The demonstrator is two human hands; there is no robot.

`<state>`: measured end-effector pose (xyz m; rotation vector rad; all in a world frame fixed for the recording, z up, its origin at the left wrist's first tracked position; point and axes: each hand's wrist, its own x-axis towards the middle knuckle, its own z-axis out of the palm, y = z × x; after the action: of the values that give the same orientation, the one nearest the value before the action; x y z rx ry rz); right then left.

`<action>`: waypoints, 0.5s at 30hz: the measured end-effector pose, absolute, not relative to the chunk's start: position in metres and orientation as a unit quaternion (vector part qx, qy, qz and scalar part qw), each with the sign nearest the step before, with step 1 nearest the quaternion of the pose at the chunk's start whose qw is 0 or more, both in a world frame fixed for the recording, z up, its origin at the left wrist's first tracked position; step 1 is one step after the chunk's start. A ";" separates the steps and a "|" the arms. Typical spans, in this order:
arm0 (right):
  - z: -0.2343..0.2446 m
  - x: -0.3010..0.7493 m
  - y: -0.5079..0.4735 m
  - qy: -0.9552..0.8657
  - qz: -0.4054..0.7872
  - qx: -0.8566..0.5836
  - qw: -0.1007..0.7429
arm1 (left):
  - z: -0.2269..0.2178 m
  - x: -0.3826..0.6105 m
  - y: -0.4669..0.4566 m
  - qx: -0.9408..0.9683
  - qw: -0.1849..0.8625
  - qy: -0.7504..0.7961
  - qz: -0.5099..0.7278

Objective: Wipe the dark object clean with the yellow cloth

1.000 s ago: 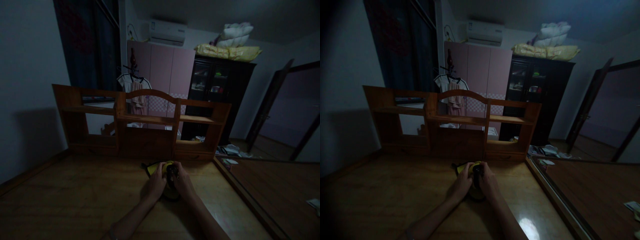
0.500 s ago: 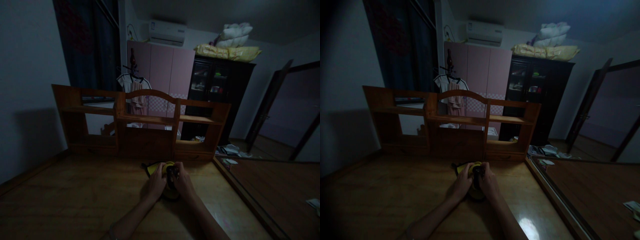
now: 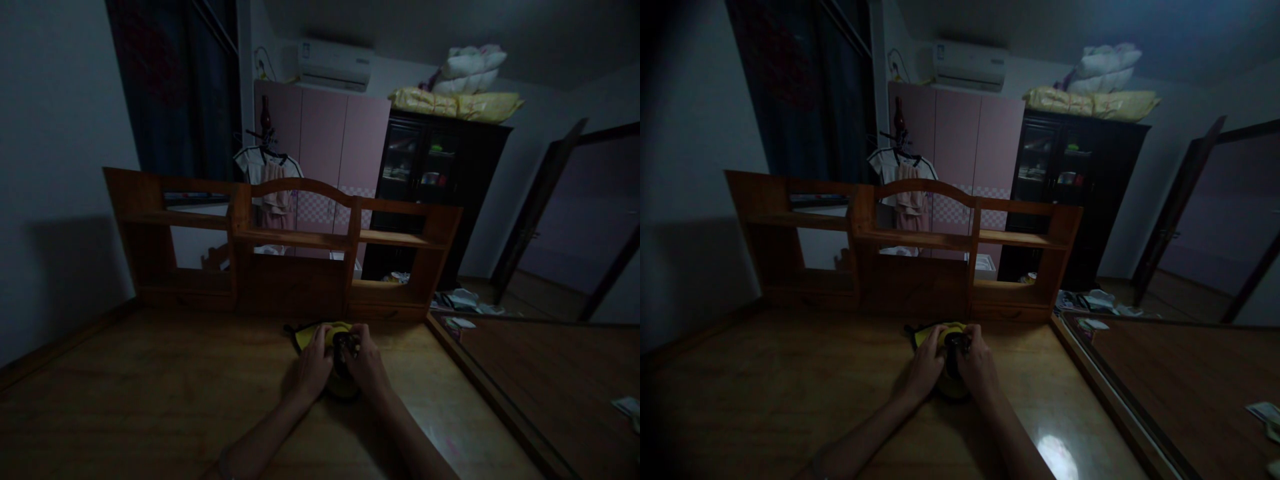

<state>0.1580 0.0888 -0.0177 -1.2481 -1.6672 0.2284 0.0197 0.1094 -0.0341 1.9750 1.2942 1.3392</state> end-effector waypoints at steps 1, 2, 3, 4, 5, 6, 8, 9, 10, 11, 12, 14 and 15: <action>-0.018 0.158 0.088 -0.689 0.095 -0.517 0.500 | -0.035 0.020 0.110 0.712 0.213 0.462 0.485; -0.017 0.157 0.088 -0.688 0.095 -0.516 0.501 | -0.036 0.020 0.111 0.711 0.213 0.458 0.489; -0.017 0.157 0.087 -0.687 0.095 -0.516 0.503 | -0.036 0.020 0.111 0.710 0.211 0.454 0.496; -0.018 0.157 0.087 -0.684 0.093 -0.517 0.506 | -0.037 0.021 0.112 0.708 0.210 0.449 0.504; -0.018 0.157 0.087 -0.680 0.091 -0.520 0.509 | -0.037 0.021 0.112 0.704 0.210 0.444 0.513; -0.018 0.157 0.087 -0.676 0.089 -0.523 0.511 | -0.037 0.022 0.112 0.699 0.211 0.439 0.523; -0.018 0.156 0.086 -0.672 0.088 -0.523 0.517 | -0.037 0.023 0.111 0.688 0.218 0.434 0.539; -0.018 0.156 0.086 -0.673 0.090 -0.519 0.519 | -0.037 0.023 0.111 0.683 0.222 0.434 0.545; -0.019 0.156 0.086 -0.675 0.090 -0.514 0.521 | -0.038 0.023 0.111 0.677 0.225 0.437 0.547; -0.018 0.156 0.086 -0.676 0.090 -0.511 0.523 | -0.038 0.024 0.111 0.672 0.230 0.441 0.549; -0.018 0.156 0.086 -0.676 0.089 -0.509 0.525 | -0.038 0.024 0.111 0.667 0.236 0.444 0.550; -0.018 0.157 0.086 -0.677 0.086 -0.508 0.525 | -0.039 0.023 0.112 0.657 0.258 0.441 0.553; -0.018 0.157 0.086 -0.678 0.086 -0.508 0.524 | -0.039 0.023 0.112 0.655 0.281 0.436 0.550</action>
<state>0.1572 0.0861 -0.0182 -1.2165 -1.6236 0.2053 0.0228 0.1120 -0.0387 1.7547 1.1679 1.4752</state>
